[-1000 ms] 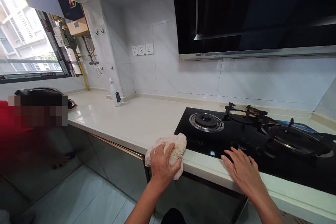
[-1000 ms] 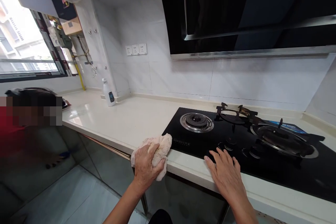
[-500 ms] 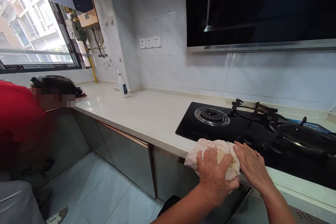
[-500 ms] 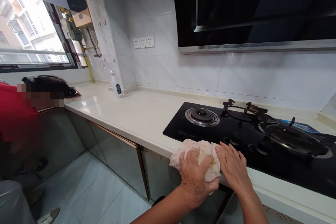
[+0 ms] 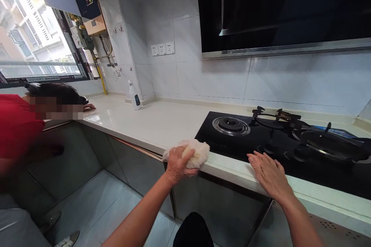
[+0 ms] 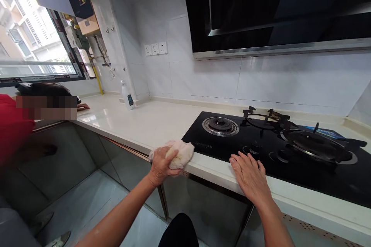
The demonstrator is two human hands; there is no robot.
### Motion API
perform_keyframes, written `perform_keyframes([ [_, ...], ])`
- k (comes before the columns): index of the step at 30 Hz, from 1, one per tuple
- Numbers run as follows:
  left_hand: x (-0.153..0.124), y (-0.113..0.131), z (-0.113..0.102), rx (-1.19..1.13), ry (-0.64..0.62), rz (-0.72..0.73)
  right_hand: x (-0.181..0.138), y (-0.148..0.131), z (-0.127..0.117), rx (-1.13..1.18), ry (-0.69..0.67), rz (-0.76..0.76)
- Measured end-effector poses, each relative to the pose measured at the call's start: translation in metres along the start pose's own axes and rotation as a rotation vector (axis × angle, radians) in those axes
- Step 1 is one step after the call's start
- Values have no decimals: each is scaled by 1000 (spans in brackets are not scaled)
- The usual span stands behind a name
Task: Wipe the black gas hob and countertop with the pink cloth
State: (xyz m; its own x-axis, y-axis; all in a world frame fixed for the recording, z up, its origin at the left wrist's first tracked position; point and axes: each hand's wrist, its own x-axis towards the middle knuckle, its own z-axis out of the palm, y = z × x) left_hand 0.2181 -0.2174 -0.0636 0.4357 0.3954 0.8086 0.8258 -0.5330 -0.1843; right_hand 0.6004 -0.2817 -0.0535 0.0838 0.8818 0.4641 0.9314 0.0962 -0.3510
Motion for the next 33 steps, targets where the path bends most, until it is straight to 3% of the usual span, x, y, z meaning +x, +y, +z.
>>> perform_keyframes([
  [4, -12, -54, -14, 64, -20, -92, 0, -1, 2, -33, 30, -25],
  [6, -13, -58, -18, 108, -9, -131, 0, -2, 3, -49, 39, -43],
  [8, -11, -47, -19, 159, -8, -187, 0, -2, 4, -52, 46, -50],
  [13, -2, 21, -17, 192, 44, -273, 0, 2, 9, -38, 78, -50],
  [20, 30, 151, 11, -115, 117, -189, -2, 2, 7, -133, 72, -109],
  [24, 51, 186, 17, -198, 71, -126, -1, 2, 2, -134, 53, -101],
  [28, 55, 166, 12, -214, 34, 31, -1, 3, 0, -127, 34, -89],
  [33, 37, 100, 4, -130, 11, 93, -3, -3, -2, -124, 28, -81],
])
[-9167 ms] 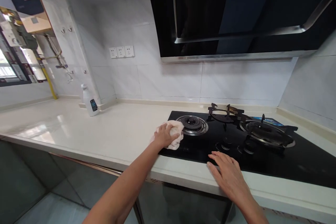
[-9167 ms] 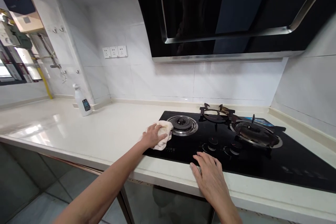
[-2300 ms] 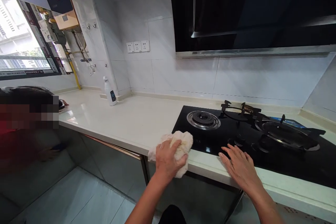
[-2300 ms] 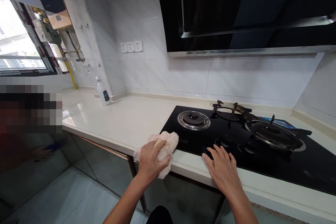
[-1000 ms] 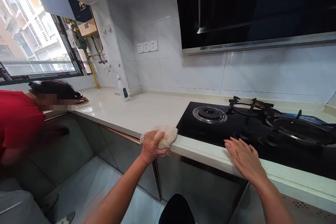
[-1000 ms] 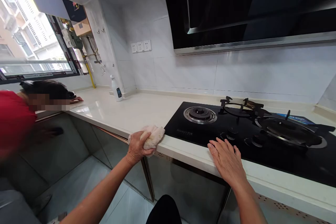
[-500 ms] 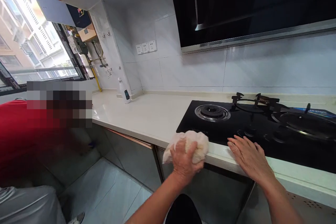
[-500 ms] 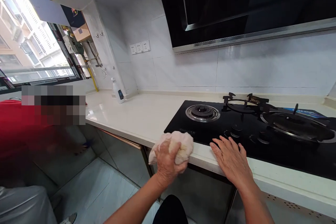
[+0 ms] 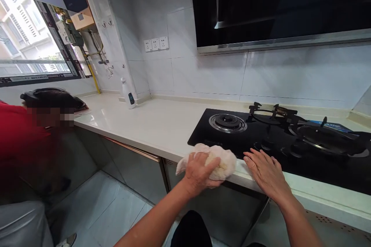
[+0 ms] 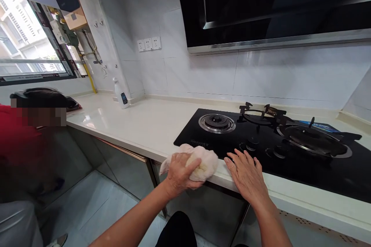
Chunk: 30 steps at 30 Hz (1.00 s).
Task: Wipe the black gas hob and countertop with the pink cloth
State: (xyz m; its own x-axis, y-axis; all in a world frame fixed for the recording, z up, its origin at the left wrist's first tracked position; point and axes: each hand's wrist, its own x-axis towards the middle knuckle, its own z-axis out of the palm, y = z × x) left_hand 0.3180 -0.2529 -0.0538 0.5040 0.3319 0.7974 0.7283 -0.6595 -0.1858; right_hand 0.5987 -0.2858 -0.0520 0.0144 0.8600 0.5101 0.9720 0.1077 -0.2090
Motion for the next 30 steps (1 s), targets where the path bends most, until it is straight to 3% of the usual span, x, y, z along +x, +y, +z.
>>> perform_keyframes([
  [7, -37, -96, -26, 134, -21, -88, 1, -8, -5, 7, 6, 17],
  [10, -44, -116, -35, 150, -44, -134, 1, -9, -6, 10, 7, 17],
  [12, -44, -117, -37, 175, -54, -192, 1, -9, -6, 21, -7, 13],
  [19, -33, -74, -33, 249, -24, -386, 0, -9, -5, 46, 11, 17],
  [24, -16, -31, -26, 152, -1, -383, -1, -8, -3, 21, 33, 14],
  [30, 11, 41, -2, -88, -32, -309, 0, 0, 3, -10, 36, -13],
])
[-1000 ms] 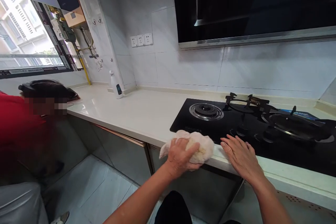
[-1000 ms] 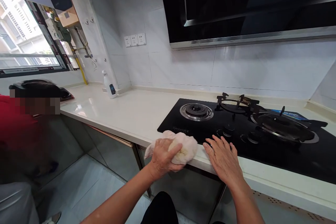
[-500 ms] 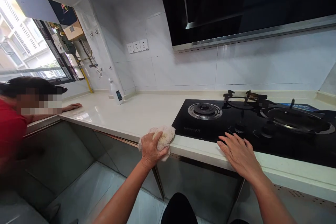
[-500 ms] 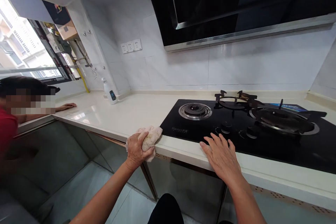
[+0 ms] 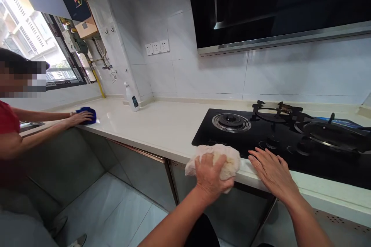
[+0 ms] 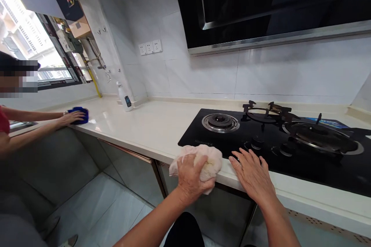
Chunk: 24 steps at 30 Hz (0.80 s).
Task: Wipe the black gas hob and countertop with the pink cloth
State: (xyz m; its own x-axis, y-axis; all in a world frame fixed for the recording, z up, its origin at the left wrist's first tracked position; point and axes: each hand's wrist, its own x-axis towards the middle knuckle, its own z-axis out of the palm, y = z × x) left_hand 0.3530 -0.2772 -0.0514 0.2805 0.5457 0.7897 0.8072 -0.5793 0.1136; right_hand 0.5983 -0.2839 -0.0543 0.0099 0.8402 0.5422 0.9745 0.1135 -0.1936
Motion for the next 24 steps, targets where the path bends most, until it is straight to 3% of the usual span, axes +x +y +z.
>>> perform_keyframes([
  [4, 4, 42, 22, -78, -92, 65, 0, 6, 3, 66, -15, 19],
  [7, 9, 56, 27, -95, -137, 76, 2, 9, -1, 199, -18, 81],
  [12, 9, 54, 26, -97, -137, 103, 5, -2, -25, 459, 112, 190],
  [16, 5, 56, 35, -126, -83, 51, 2, -43, -39, 587, 306, 148],
  [20, 6, 57, 38, -84, -85, -19, -3, -84, -30, 450, 211, -20],
  [24, 10, 43, 14, -191, -206, 146, -8, -84, -16, 336, 172, -16],
])
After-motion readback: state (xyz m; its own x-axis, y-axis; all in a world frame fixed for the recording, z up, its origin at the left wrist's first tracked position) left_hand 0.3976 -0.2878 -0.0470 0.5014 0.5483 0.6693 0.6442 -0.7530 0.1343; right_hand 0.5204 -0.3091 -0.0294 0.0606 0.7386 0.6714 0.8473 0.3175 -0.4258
